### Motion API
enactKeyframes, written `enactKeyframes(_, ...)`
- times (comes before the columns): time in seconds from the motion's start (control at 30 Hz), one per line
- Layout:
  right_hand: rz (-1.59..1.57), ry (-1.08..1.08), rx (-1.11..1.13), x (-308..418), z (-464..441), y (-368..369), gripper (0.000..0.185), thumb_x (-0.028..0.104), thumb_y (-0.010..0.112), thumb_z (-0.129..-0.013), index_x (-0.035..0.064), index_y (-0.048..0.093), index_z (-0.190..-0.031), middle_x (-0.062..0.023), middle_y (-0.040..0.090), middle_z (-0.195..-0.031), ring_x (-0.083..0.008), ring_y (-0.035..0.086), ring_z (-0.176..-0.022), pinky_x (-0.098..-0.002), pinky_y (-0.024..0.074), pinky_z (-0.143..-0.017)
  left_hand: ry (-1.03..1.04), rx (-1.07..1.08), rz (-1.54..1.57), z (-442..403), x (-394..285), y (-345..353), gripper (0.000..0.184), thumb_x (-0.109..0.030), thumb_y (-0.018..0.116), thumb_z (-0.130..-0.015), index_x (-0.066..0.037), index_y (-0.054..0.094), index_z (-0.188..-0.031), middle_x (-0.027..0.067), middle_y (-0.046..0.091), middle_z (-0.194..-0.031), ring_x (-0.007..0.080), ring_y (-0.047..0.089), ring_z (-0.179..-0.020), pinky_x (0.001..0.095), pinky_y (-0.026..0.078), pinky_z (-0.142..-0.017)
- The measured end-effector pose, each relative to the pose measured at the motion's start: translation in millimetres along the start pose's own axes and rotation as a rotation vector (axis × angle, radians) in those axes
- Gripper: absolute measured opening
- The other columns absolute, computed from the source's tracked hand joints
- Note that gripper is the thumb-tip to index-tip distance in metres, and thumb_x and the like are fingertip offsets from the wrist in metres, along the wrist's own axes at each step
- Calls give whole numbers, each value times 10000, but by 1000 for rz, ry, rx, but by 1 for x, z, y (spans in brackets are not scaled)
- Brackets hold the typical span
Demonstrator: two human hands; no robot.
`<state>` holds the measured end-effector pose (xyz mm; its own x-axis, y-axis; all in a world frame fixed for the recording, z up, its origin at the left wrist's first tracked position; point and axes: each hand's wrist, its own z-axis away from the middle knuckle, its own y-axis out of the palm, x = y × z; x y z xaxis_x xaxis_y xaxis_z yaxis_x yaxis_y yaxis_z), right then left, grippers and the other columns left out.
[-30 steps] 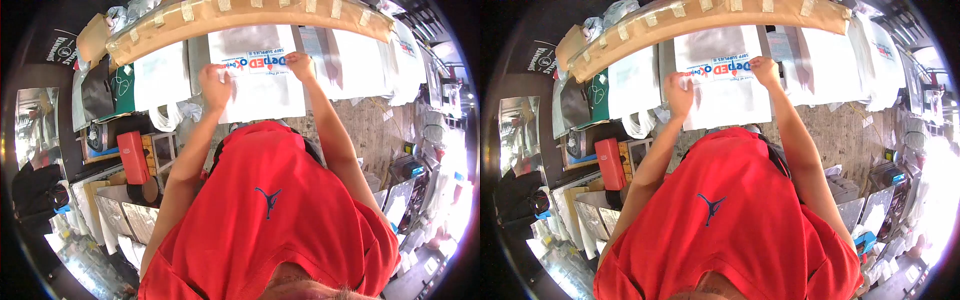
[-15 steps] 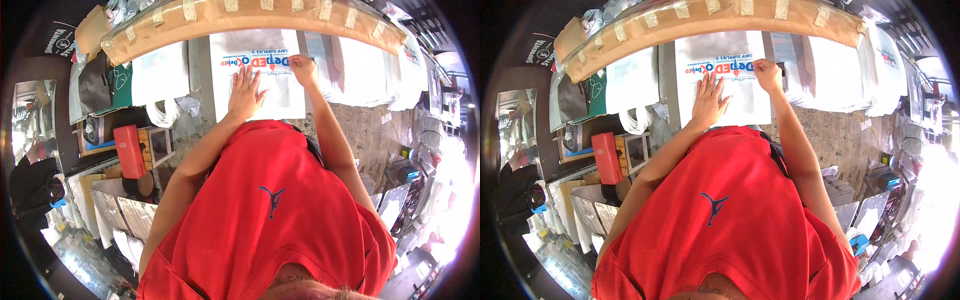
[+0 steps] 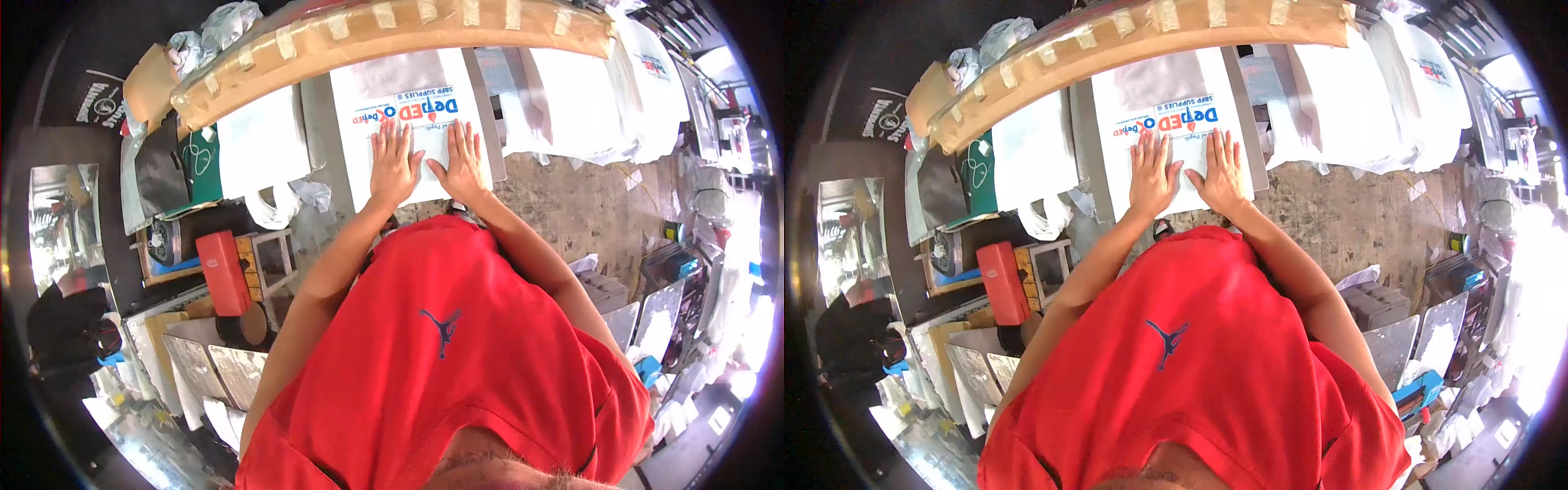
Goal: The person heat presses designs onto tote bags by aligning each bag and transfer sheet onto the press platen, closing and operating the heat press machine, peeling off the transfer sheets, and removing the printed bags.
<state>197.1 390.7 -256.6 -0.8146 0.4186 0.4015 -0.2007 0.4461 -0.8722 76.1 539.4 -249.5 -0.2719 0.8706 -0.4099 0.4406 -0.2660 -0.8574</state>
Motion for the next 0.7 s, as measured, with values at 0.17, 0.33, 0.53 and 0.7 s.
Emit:
enactKeyframes(0.17, 10, 35, 7, -1, 2, 4, 936, 507, 642, -943, -125, 291, -1538, -303, 242, -1634, -475, 159, -1544, -584, 133, -1250, -21, 11, -94, 3, -2, 4, 645, -419, 539, -1032, -7, 442, -1519, 284, 307, -1616, 463, 249, -1516, 665, 155, -1212)
enactKeyframes(0.33, -4, 32, -29, 0, 2, 6, 952, 514, 658, -929, -133, 302, -1528, -301, 248, -1632, -481, 161, -1542, -581, 141, -1249, -37, 16, -117, 3, -1, -1, 632, -426, 545, -1025, -36, 462, -1515, 283, 300, -1620, 475, 259, -1505, 687, 154, -1199)
enactKeyframes(0.53, 50, 34, -21, -1, 1, 10, 952, 529, 636, -945, -117, 280, -1547, -282, 217, -1654, -471, 147, -1549, -571, 134, -1252, -7, 18, -72, 13, 1, -6, 665, -464, 544, -1018, -41, 453, -1524, 288, 291, -1623, 492, 261, -1498, 664, 164, -1209)
enactKeyframes(0.7, 75, 20, -8, 0, 0, 9, 961, 543, 634, -944, -119, 280, -1545, -279, 210, -1658, -473, 147, -1548, -570, 132, -1252, -49, 53, -99, 13, -2, -5, 701, -507, 506, -1025, -55, 418, -1554, 285, 273, -1636, 485, 230, -1518, 624, 157, -1232)
